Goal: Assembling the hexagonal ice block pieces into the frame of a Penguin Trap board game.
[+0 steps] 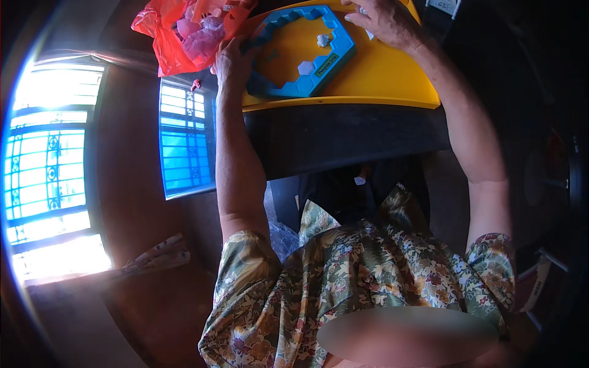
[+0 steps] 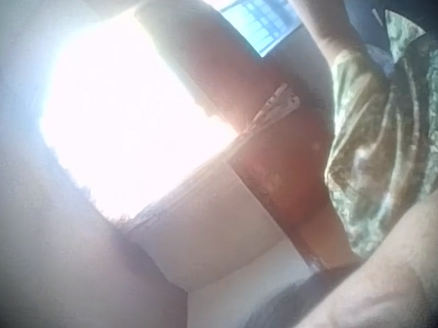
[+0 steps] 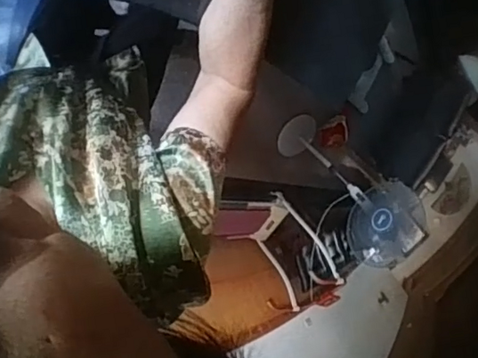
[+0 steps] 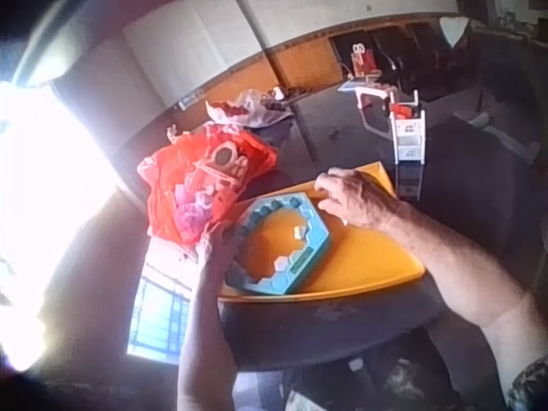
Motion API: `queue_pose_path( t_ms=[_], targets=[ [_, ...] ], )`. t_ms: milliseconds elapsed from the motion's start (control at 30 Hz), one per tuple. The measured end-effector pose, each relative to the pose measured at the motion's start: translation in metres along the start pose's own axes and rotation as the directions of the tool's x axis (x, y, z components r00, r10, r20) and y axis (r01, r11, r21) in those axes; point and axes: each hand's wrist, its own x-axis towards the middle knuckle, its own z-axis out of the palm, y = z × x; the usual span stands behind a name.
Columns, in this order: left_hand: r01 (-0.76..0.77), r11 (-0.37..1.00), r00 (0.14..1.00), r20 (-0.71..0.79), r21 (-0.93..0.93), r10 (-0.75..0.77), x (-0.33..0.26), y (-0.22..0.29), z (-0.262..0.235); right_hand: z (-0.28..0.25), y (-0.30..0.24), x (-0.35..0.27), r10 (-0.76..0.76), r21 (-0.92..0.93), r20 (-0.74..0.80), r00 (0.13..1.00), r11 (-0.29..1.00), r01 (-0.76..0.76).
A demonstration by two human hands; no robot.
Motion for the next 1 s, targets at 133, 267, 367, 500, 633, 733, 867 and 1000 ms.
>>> queue_pose_path(
  t_ms=[133,267,367,500,633,733,867,1000],
  targets=[
    [0.122,0.976,0.984,0.15,-0.18,-0.095,0.003,0.0,-0.01,0.002,0.003,-0.002,-0.039,-0.008,-0.06,0.997,0.999,0.039],
    [0.082,0.993,0.984,0.163,-0.09,-0.067,-0.002,0.007,-0.007,0.016,0.016,-0.011,-0.057,-0.059,-0.057,0.997,0.997,0.054],
    [0.129,0.991,0.986,0.11,-0.025,-0.126,-0.017,0.025,-0.007,0.016,0.018,-0.014,-0.004,-0.032,-0.058,0.998,0.999,0.002],
    [0.069,0.997,0.986,-0.154,0.033,-0.063,-0.016,0.034,-0.02,0.026,0.028,-0.02,-0.023,0.018,-0.148,0.989,0.999,0.026],
    [-0.068,0.997,0.959,-0.273,0.027,0.073,0.037,0.005,-0.037,0.031,0.028,-0.023,-0.009,0.035,-0.151,0.988,0.999,0.015],
    [-0.257,0.963,0.95,-0.161,0.078,0.267,0.077,-0.036,-0.027,0.029,0.015,-0.022,0.012,0.0,-0.1,0.995,1.0,-0.012],
    [-0.436,0.897,0.888,0.198,0.072,0.416,0.073,-0.073,-0.012,0.025,0.015,-0.028,0.039,-0.022,-0.062,0.997,0.999,-0.04],
    [-0.302,0.951,0.909,0.322,0.068,0.265,0.026,-0.096,-0.035,0.024,0.004,-0.026,0.014,-0.026,-0.055,0.998,1.0,-0.016]
  ],
)
